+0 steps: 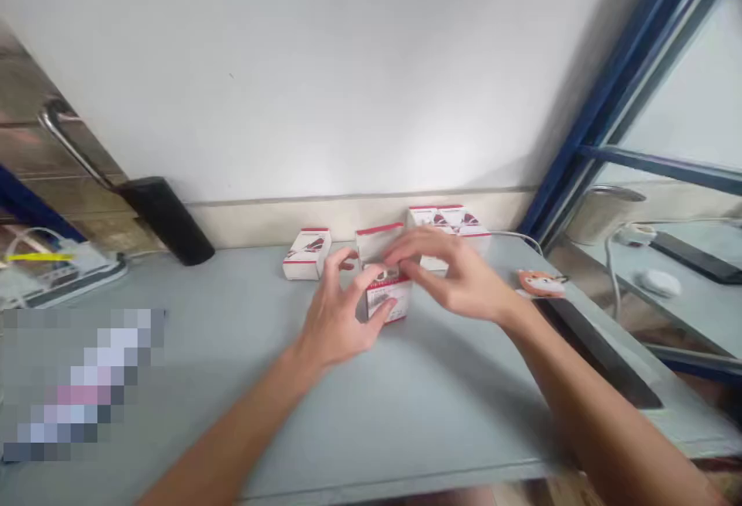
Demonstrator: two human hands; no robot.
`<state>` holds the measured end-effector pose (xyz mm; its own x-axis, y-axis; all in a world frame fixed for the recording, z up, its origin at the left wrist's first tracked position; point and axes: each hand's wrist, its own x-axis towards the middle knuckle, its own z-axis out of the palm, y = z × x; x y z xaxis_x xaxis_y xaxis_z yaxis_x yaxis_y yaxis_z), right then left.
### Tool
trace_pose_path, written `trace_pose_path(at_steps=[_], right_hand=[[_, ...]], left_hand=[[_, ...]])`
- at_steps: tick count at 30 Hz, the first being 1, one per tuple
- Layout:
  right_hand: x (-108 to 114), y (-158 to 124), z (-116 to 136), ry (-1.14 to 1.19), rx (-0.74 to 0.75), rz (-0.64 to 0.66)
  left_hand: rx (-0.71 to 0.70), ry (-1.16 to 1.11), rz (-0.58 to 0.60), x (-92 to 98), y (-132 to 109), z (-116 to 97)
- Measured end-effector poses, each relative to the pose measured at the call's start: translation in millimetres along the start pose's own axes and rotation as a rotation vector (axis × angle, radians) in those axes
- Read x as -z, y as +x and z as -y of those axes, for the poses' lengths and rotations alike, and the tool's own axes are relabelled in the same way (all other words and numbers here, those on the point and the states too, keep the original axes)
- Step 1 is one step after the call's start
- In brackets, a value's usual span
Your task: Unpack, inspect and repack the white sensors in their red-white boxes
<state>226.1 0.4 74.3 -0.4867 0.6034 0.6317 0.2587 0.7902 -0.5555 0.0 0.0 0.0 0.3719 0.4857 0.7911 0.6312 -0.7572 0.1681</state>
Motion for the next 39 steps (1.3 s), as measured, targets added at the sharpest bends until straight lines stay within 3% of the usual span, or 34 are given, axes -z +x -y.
trace_pose_path(at_steps=[2, 5, 10, 14, 18, 28, 39], right_hand=[[9, -1, -18, -0.126, -0.128, -0.276], [17, -4, -48, -0.390, -0.264, -0.474], [6, -9, -92, -0.686, -0.351, -0.346], [-1, -8, -109, -0.618, -0.490, -0.455], [1, -8, -118, -0.486, -0.531, -0.579], [-2, -4, -122, -0.470, -0.608, -0.653], [-10, 2, -104, -0.539, -0.648, -0.579]], left_hand=[[0.065, -0.028, 0.025, -1.8, -1, 1], [0.085, -0.061, 0.020, -3.9, -3, 4], [-0.026, -0.118, -0.012, -4.2, -1, 2], [-0.173, -0.085, 0.028, -2.5, 3, -3], [-0.282, 0.003, 0.026, -1.3, 5, -7], [-0.420, 0.132, 0.014, -0.6, 5, -19], [-0.388, 0.142, 0.017, -0.8, 5, -19]])
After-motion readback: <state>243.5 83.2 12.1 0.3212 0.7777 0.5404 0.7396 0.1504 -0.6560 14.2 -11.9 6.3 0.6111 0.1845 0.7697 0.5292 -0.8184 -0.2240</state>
